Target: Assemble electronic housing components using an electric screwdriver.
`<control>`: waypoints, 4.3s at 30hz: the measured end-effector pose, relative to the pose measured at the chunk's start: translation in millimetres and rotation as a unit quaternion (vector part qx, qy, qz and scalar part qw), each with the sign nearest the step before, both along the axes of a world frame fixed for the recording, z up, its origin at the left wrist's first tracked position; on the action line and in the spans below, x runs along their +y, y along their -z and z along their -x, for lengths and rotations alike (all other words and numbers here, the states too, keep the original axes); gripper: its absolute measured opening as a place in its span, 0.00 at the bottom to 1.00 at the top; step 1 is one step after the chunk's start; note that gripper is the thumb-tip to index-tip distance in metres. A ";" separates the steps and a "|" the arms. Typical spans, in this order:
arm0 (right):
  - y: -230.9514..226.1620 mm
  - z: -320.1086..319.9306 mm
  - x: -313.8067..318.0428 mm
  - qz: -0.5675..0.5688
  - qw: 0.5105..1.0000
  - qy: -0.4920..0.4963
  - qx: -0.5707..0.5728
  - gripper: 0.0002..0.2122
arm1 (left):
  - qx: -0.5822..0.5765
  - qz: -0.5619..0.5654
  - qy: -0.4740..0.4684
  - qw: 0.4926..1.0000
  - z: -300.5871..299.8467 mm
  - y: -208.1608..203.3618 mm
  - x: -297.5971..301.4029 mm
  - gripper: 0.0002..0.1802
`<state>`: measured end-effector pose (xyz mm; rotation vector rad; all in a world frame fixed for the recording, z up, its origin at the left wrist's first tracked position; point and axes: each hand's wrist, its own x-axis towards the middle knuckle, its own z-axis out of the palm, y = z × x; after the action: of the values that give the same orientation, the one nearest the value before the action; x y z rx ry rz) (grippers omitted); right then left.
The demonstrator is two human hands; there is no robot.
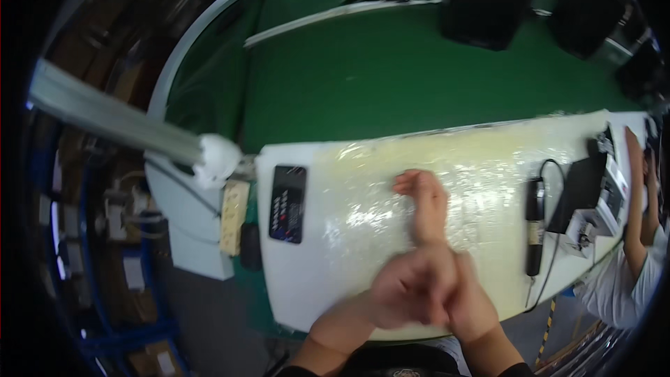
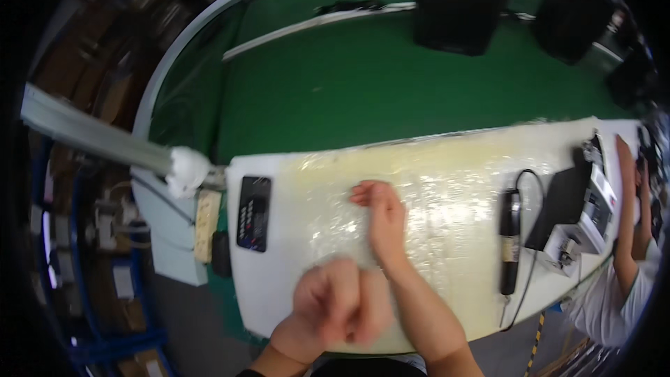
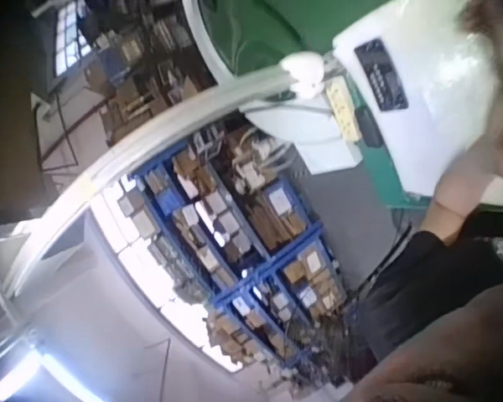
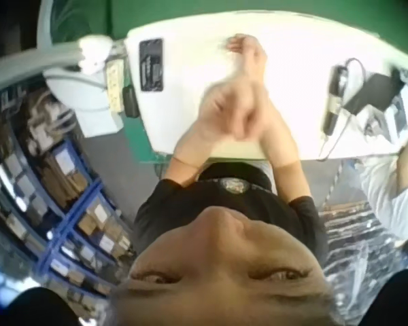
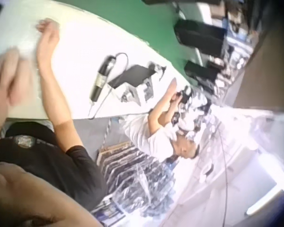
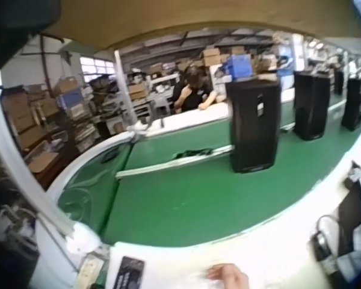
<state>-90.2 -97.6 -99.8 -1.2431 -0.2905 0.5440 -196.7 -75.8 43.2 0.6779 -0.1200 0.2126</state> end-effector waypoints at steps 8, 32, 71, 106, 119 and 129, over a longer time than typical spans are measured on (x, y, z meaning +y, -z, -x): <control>4.9 -4.9 -0.6 0.044 0.998 0.019 -0.036 0.14 | 0.233 -0.130 -0.425 0.865 -82.2 112.5 32.8 0.11; -254.6 -375.9 67.1 0.358 0.508 0.303 -0.722 0.24 | 0.279 -0.360 -0.412 0.789 -78.7 140.5 54.5 0.25; -101.3 -26.3 -194.8 0.366 0.754 0.224 -0.498 0.08 | 0.152 -0.418 -0.720 0.533 24.4 75.7 8.9 0.11; -184.2 -104.3 -324.6 -0.073 0.785 0.401 -0.467 0.24 | 0.216 0.037 -0.207 0.954 160.9 54.2 56.3 0.36; -236.5 -45.8 -275.6 -0.080 0.831 0.341 -0.433 0.23 | 0.271 -0.555 -0.241 0.749 110.1 -68.5 46.0 0.13; -308.0 -8.4 -204.8 -0.155 0.831 0.216 -0.489 0.34 | 0.042 -0.831 -0.036 0.553 1.5 -67.7 -63.3 0.34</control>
<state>-81.8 -302.4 208.2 -1.1246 -0.8906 -0.5733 -198.2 -139.1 110.9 2.6485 -0.1840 0.0786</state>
